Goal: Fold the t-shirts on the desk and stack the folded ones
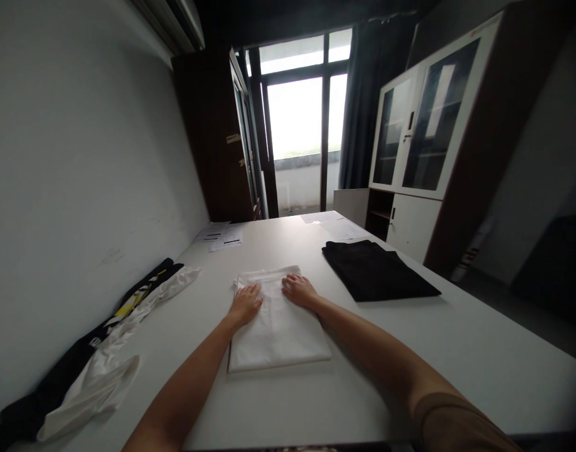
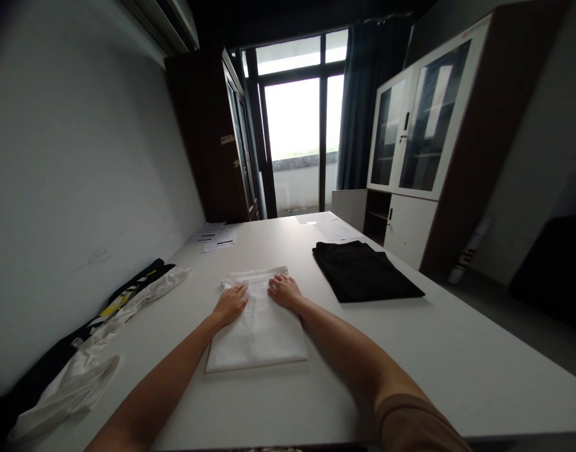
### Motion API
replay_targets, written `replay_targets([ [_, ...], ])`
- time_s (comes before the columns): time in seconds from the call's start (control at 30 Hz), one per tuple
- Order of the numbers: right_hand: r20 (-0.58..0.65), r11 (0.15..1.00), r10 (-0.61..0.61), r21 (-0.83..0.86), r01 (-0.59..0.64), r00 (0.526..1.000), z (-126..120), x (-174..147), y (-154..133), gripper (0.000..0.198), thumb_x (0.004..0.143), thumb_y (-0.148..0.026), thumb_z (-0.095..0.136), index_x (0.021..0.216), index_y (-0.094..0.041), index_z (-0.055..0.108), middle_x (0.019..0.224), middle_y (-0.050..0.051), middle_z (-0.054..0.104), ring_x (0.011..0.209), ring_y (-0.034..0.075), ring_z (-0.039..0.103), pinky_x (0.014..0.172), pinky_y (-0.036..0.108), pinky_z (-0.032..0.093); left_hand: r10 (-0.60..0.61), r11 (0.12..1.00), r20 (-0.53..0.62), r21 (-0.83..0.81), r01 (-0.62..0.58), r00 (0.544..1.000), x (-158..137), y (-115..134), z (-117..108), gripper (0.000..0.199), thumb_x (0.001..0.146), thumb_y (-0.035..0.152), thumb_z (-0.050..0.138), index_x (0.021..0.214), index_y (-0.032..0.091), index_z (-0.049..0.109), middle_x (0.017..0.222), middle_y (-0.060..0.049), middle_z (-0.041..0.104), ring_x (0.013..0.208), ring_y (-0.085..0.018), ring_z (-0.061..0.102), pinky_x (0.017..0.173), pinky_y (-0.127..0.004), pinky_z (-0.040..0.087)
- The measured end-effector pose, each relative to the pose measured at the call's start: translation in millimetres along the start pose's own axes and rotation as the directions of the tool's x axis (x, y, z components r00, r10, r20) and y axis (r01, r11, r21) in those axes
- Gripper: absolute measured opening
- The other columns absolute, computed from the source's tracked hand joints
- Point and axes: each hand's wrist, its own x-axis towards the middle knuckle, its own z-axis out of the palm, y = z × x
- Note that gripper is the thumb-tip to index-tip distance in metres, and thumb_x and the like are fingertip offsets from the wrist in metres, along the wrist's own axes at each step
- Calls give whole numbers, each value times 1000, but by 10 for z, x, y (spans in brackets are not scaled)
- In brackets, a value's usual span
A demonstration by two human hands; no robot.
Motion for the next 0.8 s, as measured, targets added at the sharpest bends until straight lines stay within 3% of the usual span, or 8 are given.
replay_targets([
  [0.5, -12, 1000, -6, 2, 6, 1000, -9, -9, -12, 44, 100, -50, 51, 138, -30, 64, 152, 6, 55, 143, 28, 45, 118, 41, 29, 8, 1000, -19, -14, -8, 1000, 46, -100, 17, 53, 104, 40, 44, 154, 25, 47, 163, -11, 43, 150, -30, 38, 123, -59, 26],
  [0.67, 3, 999, 32, -11, -32, 999, -53, -25, -30, 44, 100, -48, 51, 137, -28, 64, 151, 8, 56, 142, 28, 45, 119, 46, 26, -175, 985, 43, -5, 175, 984, 70, -279, -21, 54, 106, 46, 38, 156, 30, 45, 167, -6, 38, 154, -29, 30, 124, -56, 24],
  [0.8, -51, 997, 13, -73, -16, 999, -107, -57, -55, 43, 101, -44, 50, 136, -23, 65, 151, 13, 55, 146, 31, 39, 122, 52, 19, -312, 950, 30, 12, 312, 950, 64, -412, -16, 55, 105, 48, 39, 156, 29, 46, 168, -5, 36, 155, -31, 28, 125, -52, 23],
])
